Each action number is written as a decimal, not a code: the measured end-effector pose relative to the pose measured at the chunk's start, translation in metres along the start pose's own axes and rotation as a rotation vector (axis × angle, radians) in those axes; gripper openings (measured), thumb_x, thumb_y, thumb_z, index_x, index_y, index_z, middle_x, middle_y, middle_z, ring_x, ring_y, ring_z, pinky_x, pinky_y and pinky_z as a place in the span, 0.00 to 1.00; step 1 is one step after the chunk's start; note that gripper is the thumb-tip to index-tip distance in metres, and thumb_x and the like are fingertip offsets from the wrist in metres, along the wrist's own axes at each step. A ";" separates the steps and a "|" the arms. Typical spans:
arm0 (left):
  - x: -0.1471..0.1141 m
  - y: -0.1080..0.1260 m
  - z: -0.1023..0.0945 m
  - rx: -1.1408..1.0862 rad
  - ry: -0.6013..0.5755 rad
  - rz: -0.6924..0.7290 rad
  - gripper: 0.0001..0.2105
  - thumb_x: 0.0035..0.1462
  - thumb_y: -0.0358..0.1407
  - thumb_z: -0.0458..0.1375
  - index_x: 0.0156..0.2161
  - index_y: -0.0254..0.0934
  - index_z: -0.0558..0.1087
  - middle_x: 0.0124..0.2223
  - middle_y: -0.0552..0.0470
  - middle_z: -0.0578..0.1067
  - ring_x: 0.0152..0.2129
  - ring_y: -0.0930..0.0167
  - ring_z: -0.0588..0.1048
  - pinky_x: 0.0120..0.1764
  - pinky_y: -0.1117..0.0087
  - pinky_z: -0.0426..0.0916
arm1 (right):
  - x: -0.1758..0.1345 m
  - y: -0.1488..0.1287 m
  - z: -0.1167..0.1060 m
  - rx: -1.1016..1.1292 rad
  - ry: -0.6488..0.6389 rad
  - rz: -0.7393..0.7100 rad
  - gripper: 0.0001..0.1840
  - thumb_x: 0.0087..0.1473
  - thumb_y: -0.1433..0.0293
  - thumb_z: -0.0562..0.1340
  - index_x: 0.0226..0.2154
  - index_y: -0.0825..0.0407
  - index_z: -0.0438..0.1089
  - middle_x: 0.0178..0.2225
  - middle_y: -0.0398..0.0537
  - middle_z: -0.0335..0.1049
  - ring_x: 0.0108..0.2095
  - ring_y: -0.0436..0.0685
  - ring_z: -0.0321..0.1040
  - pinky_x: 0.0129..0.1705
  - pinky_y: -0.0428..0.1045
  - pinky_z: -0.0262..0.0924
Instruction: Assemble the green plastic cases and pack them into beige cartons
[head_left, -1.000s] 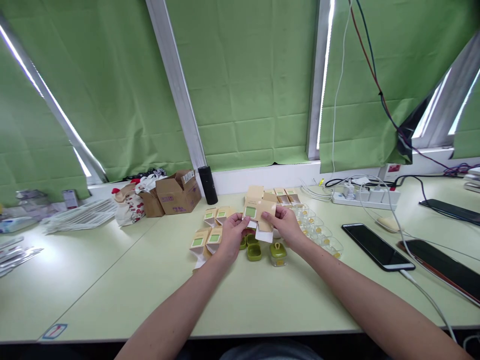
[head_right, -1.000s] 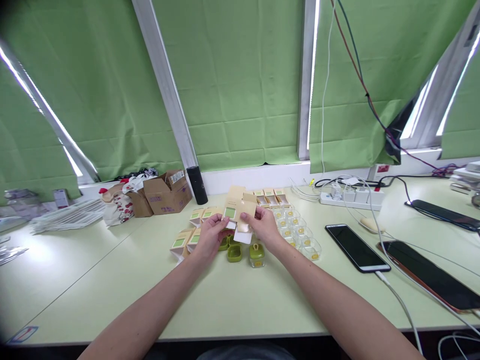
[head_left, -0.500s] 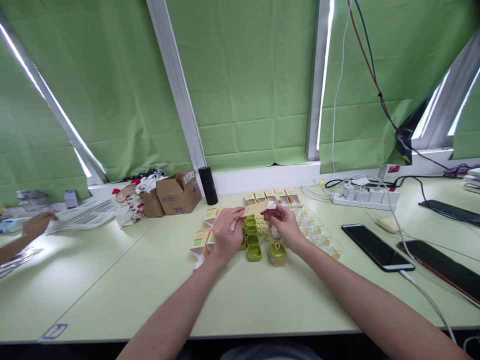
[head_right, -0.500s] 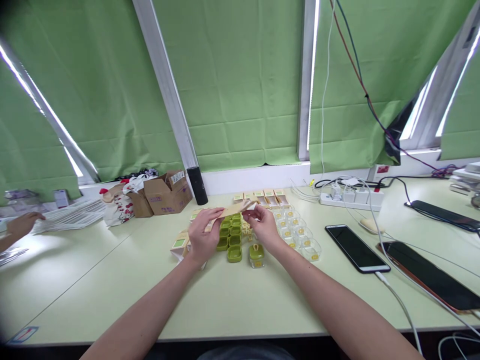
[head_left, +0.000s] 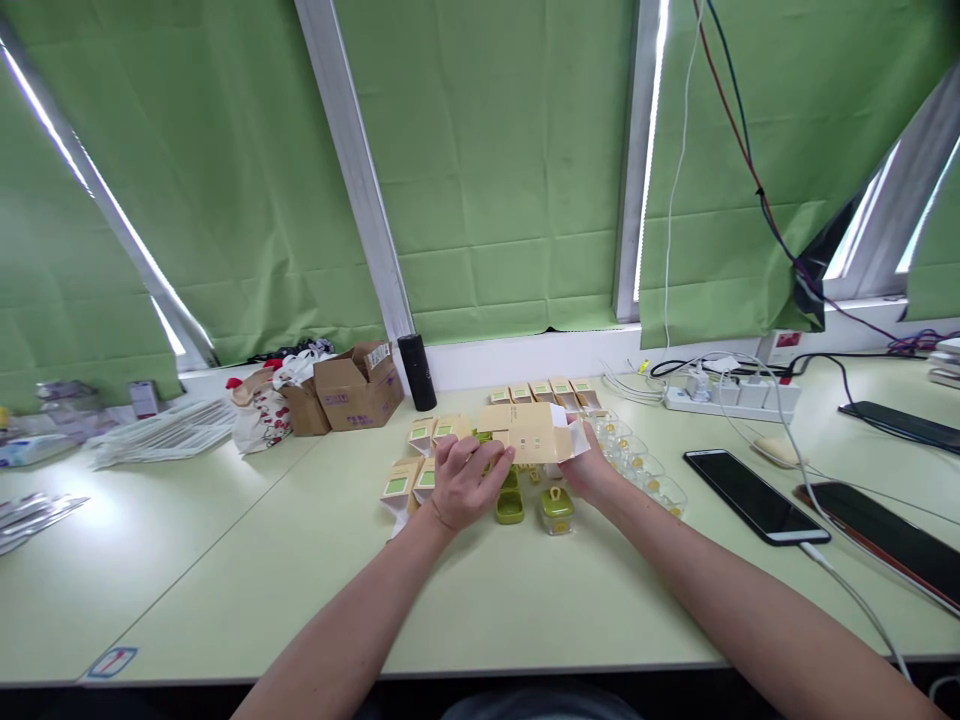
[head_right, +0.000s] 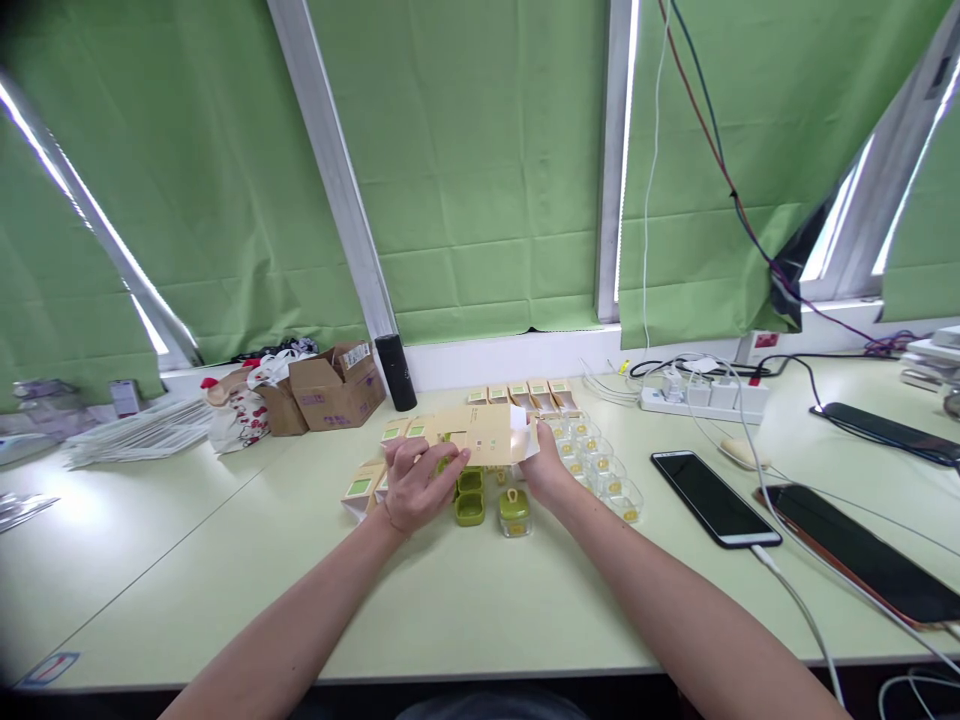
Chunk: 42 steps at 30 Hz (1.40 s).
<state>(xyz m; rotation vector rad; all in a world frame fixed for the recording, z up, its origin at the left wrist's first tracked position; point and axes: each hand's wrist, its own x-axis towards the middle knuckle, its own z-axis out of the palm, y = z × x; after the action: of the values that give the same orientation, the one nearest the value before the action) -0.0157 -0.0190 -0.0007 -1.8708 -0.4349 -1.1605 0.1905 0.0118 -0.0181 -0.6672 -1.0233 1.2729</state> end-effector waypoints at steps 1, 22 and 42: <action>0.000 0.001 0.000 0.005 0.000 0.015 0.19 0.56 0.21 0.68 0.48 0.47 0.79 0.38 0.52 0.84 0.39 0.64 0.69 0.46 0.58 0.62 | 0.000 -0.001 0.000 0.023 -0.004 0.017 0.24 0.41 0.50 0.76 0.36 0.48 0.81 0.34 0.51 0.84 0.38 0.67 0.79 0.34 0.54 0.70; 0.013 -0.016 0.013 -0.172 -0.032 -0.372 0.04 0.66 0.28 0.60 0.41 0.39 0.75 0.36 0.49 0.82 0.34 0.66 0.80 0.38 0.63 0.73 | -0.005 -0.013 0.000 -0.021 -0.034 0.013 0.19 0.40 0.57 0.78 0.34 0.50 0.81 0.35 0.52 0.84 0.30 0.54 0.70 0.28 0.47 0.58; -0.007 -0.140 0.124 -0.053 -0.781 -1.541 0.11 0.60 0.43 0.66 0.37 0.35 0.80 0.32 0.39 0.85 0.42 0.56 0.85 0.45 0.63 0.74 | -0.007 -0.013 0.000 -0.123 -0.032 0.008 0.19 0.41 0.56 0.78 0.33 0.51 0.81 0.30 0.49 0.81 0.25 0.50 0.66 0.24 0.46 0.54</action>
<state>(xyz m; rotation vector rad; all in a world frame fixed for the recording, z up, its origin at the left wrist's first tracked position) -0.0444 0.1613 0.0383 -1.8267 -2.5771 -1.1607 0.1958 0.0021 -0.0087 -0.7474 -1.1334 1.2377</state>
